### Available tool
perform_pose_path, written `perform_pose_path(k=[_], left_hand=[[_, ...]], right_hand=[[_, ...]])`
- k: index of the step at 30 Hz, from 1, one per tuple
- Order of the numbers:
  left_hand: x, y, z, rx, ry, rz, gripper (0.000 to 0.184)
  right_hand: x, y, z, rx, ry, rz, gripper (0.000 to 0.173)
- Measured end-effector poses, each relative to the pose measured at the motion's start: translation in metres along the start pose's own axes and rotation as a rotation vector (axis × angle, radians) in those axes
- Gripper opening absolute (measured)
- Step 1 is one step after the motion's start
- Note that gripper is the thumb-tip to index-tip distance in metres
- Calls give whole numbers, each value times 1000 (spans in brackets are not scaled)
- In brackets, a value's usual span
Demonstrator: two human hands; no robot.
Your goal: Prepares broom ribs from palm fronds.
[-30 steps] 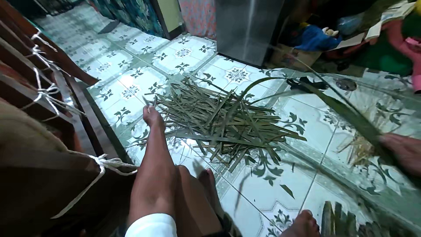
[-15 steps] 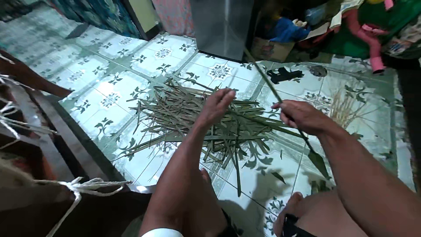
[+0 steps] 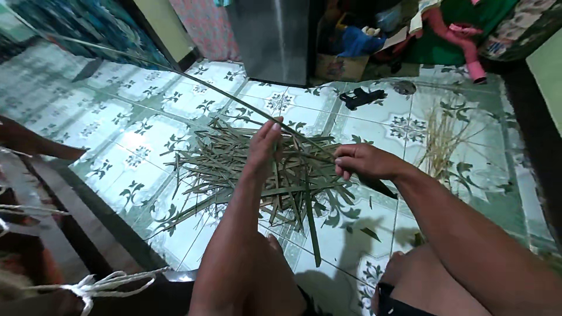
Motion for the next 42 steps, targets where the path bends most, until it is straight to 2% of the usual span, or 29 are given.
perform_pose_path(k=[4,7,9,12,16,19,22,26,33,37,42], left_hand=[[8,-1,-7,-2,18,3,37],[11,-10,1,-3,69,86,37],[10,-25,7,62,117,159,35],[5,-43,6,171,136,215,34],[8,-23,-8,104,94,89,39],[13,25,-24,-141,-12,-95,38],[18,62,-35,-391,-37,-271,39],[18,64,-36,-500,2,-262,37],[21,70,-33,-760,134,-280,41],[20,68,-36,-781,248,-245,42],[16,54,-28,-850,486,-68,40]], right_hand=[[2,3,2,179,9,-112,30],[5,1,6,154,-17,-148,27],[7,0,10,111,-9,-145,28],[11,0,4,114,41,-43,29],[12,9,-9,-32,4,33,28],[11,20,-20,-239,-18,86,26],[12,23,-27,-363,-22,174,24],[14,21,-24,-375,-27,220,25],[18,19,-24,-379,-31,247,24],[19,21,-24,-464,-38,258,25],[22,23,-33,-549,-61,203,27]])
Point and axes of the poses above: each hand's wrist, its own x-axis away from the middle knuckle, its own y-axis out of the palm, z = x × y, the point moved 4 cm from there along -x, towards the middle knuckle, and after that the axes turned 8 degrees about -y, right-handed, at the moved point
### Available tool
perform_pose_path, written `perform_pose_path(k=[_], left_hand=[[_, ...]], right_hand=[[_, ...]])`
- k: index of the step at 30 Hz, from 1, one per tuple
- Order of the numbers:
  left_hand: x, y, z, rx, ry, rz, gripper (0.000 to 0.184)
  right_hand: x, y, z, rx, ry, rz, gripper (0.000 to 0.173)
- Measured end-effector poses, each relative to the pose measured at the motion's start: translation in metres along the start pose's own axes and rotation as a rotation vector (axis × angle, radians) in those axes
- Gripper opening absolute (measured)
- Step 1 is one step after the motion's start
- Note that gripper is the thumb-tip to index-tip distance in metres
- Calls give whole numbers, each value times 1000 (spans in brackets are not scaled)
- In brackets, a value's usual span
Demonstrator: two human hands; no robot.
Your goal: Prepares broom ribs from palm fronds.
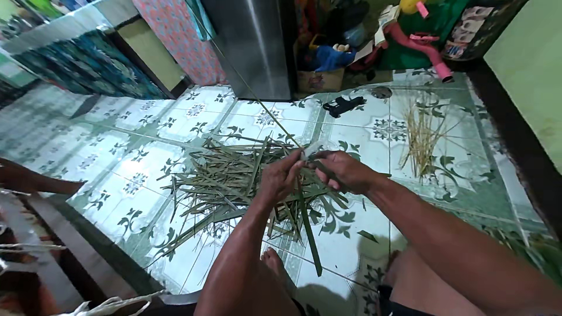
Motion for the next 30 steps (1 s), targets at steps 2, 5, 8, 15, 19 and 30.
perform_pose_path(k=[2,5,8,15,19,30], left_hand=[[-3,-17,-2,10,-51,84,40],[-2,-24,-6,6,-66,110,41],[7,-6,-1,-67,16,52,37],[1,-56,-14,30,-155,273,40],[5,-56,-23,122,-253,245,43],[17,-81,-56,642,-359,337,50]], right_hand=[[3,2,-5,6,-7,-46,27],[6,1,-7,42,-9,-81,26],[6,-3,-3,118,11,-80,27],[13,-3,-13,392,-25,-140,26],[12,-6,-10,482,-27,-160,26],[10,-10,12,619,65,-292,29]])
Point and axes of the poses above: each hand's wrist, its own x-axis away from the middle knuckle, its own y-axis out of the palm, z = x × y, the point moved 4 cm from there along -x, towards the middle knuckle, and after that the axes turned 8 degrees about -y, right-handed, at the moved point
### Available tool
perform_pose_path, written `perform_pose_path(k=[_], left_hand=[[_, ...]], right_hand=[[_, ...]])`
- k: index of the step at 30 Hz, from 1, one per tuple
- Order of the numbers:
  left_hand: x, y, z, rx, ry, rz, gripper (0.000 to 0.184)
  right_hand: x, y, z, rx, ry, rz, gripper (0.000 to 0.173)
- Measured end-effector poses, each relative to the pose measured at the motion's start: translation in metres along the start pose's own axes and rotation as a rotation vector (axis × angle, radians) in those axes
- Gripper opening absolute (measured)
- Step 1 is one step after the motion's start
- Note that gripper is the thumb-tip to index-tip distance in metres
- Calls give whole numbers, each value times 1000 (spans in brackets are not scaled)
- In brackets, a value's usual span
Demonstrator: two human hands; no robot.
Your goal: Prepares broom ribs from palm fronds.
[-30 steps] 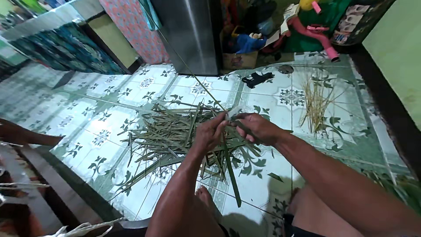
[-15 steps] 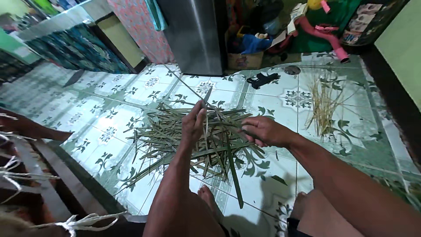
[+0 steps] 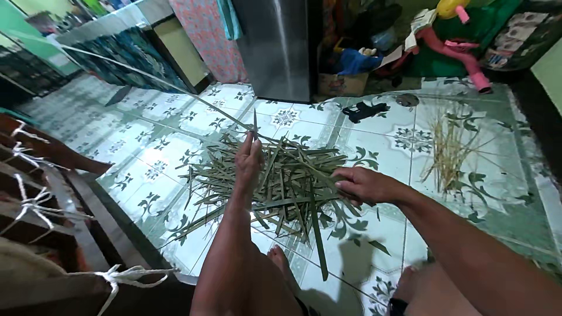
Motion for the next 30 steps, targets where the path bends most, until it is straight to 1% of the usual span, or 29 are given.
perform_pose_path(k=[2,4,8,11,13,16,19,20,22,26,27,28,30], left_hand=[[5,6,-1,-44,31,-11,51],[9,17,-2,-92,40,-29,51],[26,51,-6,-203,33,-141,50],[37,69,-3,-212,0,-249,49],[33,64,1,-153,-19,-231,47],[22,39,9,-48,-12,-81,45],[13,16,8,60,-25,18,45],[12,14,6,76,-26,19,45],[16,23,1,54,-39,-33,47],[31,59,-2,-111,-95,-252,44],[33,64,0,-121,-101,-273,44],[33,65,3,-115,-96,-270,43],[27,53,11,-66,-74,-208,46]], right_hand=[[-2,4,4,-156,25,-41,34],[-5,8,2,-237,-4,-11,37],[-10,12,-17,-227,-104,152,33],[-12,10,-21,-134,-155,251,32],[-12,5,-19,-21,-183,283,33],[-6,3,-20,194,-256,353,33],[0,1,-17,256,-273,395,32],[0,0,-16,242,-261,397,32],[2,-2,-12,191,-229,402,31],[3,-4,-12,121,-191,427,31],[3,-4,-12,120,-194,435,31],[4,-5,-12,121,-200,444,30],[5,-8,-11,126,-219,473,28]])
Point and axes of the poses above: each hand's wrist, its own x-axis away from the middle knuckle, its own y-axis out of the palm, z = x × y, the point moved 4 cm from there along -x, towards the middle knuckle, and after that the axes turned 8 degrees about -y, right-handed, at the moved point
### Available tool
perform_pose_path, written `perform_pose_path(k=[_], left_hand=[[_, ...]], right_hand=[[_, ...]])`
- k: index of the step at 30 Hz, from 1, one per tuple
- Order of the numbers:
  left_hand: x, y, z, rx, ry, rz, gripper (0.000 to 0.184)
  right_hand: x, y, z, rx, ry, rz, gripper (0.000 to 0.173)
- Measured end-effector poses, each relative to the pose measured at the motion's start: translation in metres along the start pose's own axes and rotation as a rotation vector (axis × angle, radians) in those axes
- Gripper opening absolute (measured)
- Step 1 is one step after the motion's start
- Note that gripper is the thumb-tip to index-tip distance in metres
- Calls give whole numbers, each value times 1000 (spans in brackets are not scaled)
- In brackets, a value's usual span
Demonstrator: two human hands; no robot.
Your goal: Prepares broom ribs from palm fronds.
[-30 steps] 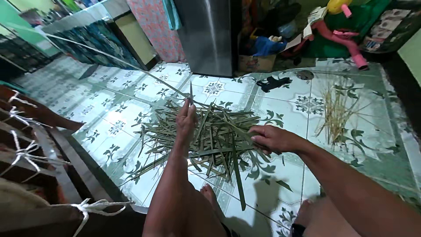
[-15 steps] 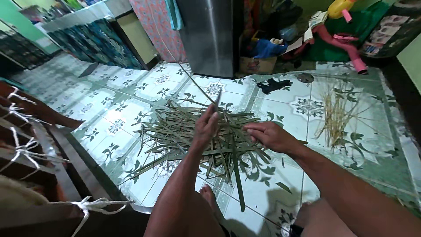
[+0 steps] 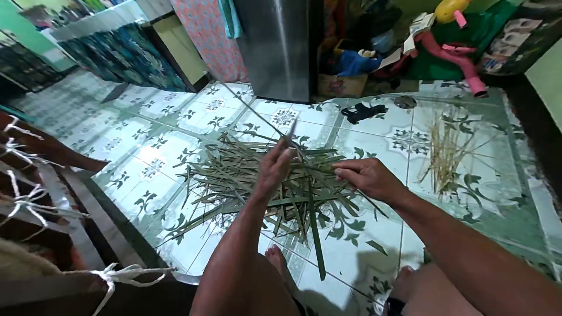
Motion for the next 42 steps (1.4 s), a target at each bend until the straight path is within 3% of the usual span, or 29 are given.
perform_pose_path(k=[4,11,16,21,27,34,42], left_hand=[[-7,-31,-2,187,8,145,47],[2,-10,-3,162,-40,-12,45],[1,-44,5,271,56,131,44],[3,-32,-5,159,14,142,46],[5,18,-13,66,-42,-21,47],[-5,0,-6,251,-60,150,44],[0,23,-7,98,-113,-10,45]], right_hand=[[1,-5,2,-14,43,-13,26],[-1,-1,-1,-128,62,-103,25],[-1,-5,5,-122,66,-154,24],[-4,-3,12,-236,152,-231,28],[-8,4,4,-249,97,-125,28],[-3,-1,6,-33,6,-40,26],[-2,-5,4,-56,52,6,24]])
Point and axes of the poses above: each hand's wrist, its own x-axis away from the middle knuckle, its own y-axis out of the palm, z = x × y, the point moved 4 cm from there along -x, towards the middle knuckle, and after that the axes turned 8 degrees about -y, right-handed, at the moved point
